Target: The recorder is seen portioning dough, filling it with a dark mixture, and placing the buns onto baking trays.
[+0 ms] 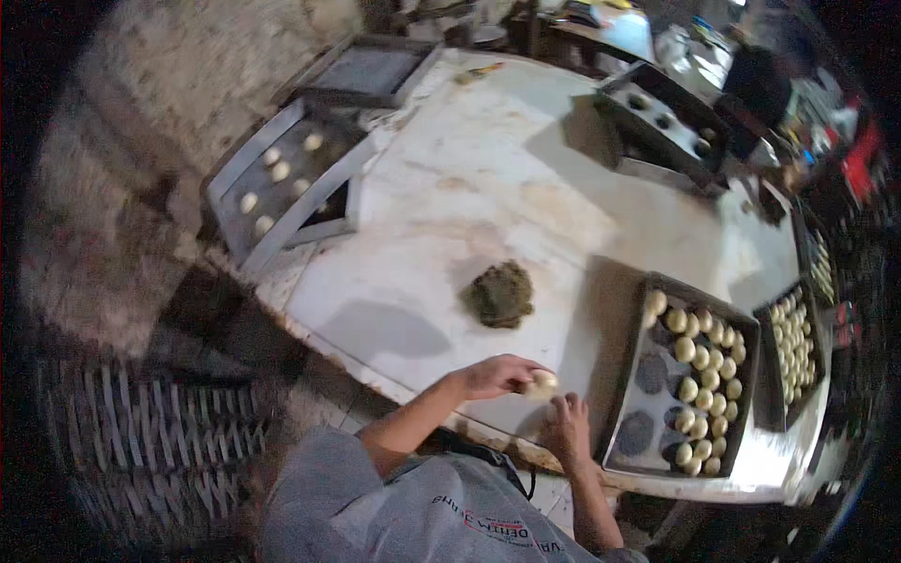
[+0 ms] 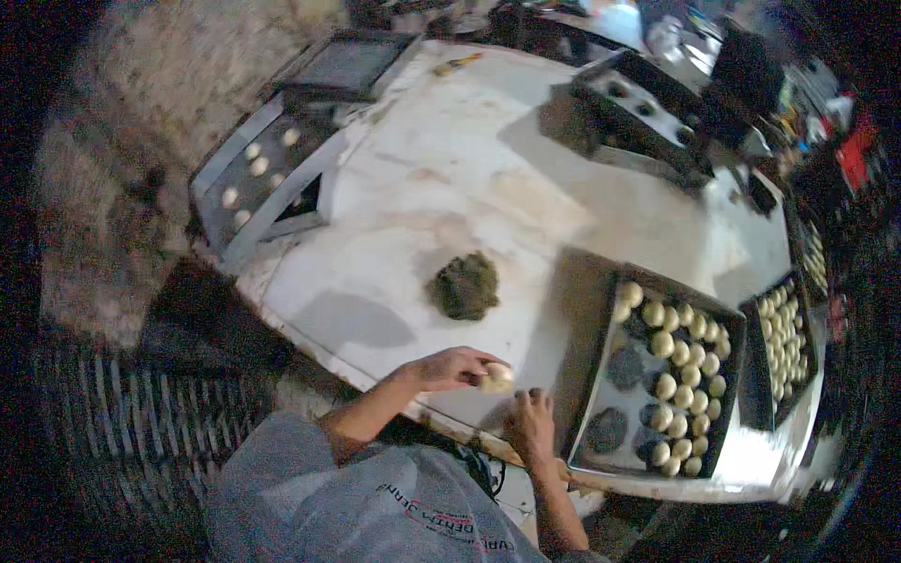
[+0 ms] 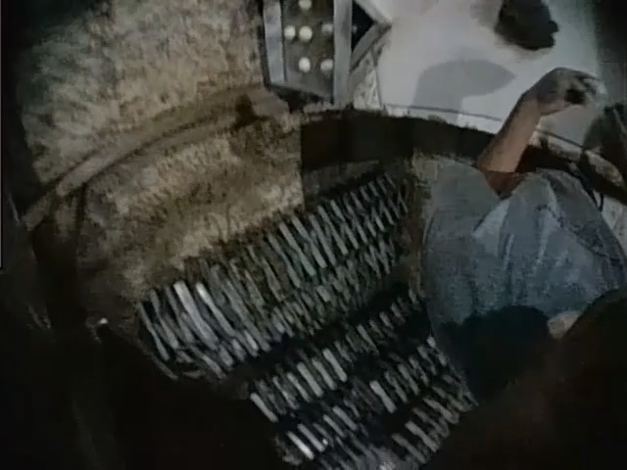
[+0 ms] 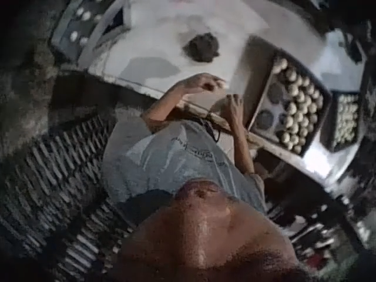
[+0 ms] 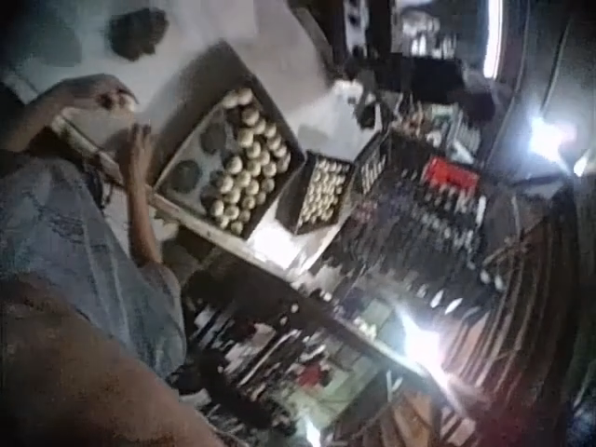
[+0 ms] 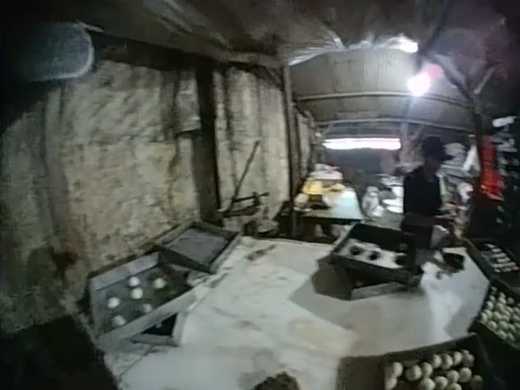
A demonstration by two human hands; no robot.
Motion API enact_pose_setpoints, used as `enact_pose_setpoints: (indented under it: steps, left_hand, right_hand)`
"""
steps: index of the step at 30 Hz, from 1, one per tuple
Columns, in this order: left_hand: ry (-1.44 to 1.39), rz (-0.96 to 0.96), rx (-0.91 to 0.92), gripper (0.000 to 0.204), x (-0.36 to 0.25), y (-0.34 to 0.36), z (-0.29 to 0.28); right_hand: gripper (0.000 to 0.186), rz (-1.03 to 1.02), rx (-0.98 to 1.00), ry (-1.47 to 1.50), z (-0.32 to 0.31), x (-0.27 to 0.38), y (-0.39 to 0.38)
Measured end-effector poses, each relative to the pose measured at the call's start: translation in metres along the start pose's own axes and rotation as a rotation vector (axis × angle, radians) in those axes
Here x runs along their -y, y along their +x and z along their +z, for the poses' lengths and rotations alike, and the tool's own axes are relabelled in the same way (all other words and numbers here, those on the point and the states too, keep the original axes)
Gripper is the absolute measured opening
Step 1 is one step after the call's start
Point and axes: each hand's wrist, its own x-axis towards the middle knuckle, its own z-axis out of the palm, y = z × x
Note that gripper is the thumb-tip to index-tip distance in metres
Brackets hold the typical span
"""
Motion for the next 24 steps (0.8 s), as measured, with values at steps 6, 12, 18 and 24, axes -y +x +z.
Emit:
enact_pose_setpoints:
  steps: [6,12,18,24]
  left_hand:
    - [-0.443,0.252,-0.174,0.045,0.013,-0.127,-0.1]
    - [0.062,0.348,-0.118,0.054,-0.024,-0.2,-0.196]
    - [-0.162,0.467,-0.119,0.048,-0.027,-0.276,-0.27]
    - [-0.061,0.462,-0.279,0.048,-0.041,-0.33,-0.287]
  right_hand:
    - [0.051,0.351,0.45,1.142,-0.025,0.068,0.064]
    - [0.066,-0.102,0.439,1.241,-0.008,0.278,0.224]
    - [0.048,-0.595,0.559,0.84,0.108,0.539,0.423]
    - [0.049,-0.866,0.15,-0.017,0.245,0.685,0.539]
